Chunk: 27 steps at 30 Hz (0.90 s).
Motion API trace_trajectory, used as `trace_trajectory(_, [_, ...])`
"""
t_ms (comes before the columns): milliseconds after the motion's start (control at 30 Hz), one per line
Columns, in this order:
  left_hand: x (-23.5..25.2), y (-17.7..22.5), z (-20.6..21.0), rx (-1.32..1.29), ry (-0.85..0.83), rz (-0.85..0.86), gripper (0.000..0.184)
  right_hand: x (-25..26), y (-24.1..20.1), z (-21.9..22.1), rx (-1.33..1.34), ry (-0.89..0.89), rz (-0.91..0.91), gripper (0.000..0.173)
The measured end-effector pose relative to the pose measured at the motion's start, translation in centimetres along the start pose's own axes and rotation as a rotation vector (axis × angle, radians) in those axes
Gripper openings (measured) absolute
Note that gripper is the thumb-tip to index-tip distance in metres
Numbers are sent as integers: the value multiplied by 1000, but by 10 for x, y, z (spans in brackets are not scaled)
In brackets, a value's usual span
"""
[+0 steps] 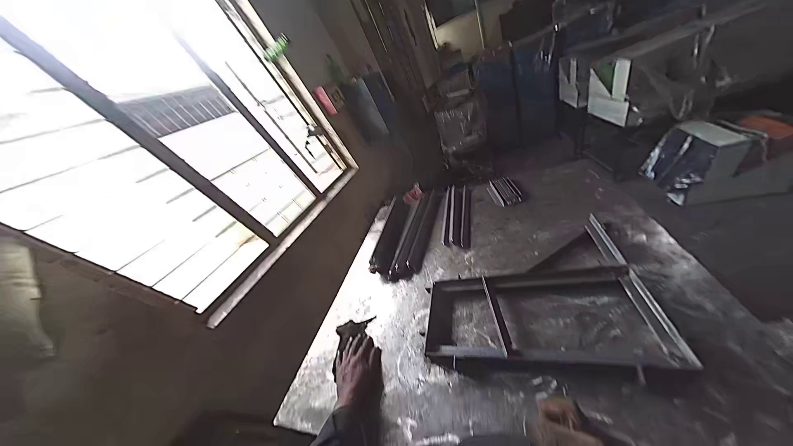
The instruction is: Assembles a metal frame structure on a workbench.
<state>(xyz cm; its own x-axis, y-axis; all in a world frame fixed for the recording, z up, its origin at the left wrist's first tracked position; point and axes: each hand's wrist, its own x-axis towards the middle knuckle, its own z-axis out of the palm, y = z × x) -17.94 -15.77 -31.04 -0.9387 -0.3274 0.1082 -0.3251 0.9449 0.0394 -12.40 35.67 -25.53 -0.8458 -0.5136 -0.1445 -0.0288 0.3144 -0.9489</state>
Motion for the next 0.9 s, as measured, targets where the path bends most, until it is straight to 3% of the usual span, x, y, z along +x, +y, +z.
trace_trajectory(67, [-1, 7, -2, -24, 88, 11, 54, 1, 1, 6, 13, 45, 93, 40])
trace_trajectory(133, [8, 1, 2, -160, 95, -7, 54, 2, -13, 14, 49, 169, 374, 37])
trace_trajectory(233, [15, -21, 7, -315, 130, -48, 54, 27, 88, 25, -196, 179, -73, 36])
trace_trajectory(267, [14, -25, 5, -302, 145, -73, 53, 31, 98, 23, -196, 145, -82, 38])
trace_trajectory(367, [8, -31, -1, -250, 102, -173, 47, 31, 86, 29, -76, 283, -136, 39])
trace_trajectory(500, [6, -31, -2, -237, 21, -235, 49, 28, 66, 27, 207, 455, -217, 23])
trace_trajectory(633, [13, -23, -5, -101, 21, -170, 52, 17, 26, 12, 323, 498, -192, 47])
trace_trajectory(767, [43, -33, 9, -114, 10, -103, 51, 20, -23, -18, 309, 561, -132, 54])
trace_trajectory(900, [69, -33, 17, -133, -22, -166, 51, 30, -35, -47, 609, 649, -10, 49])
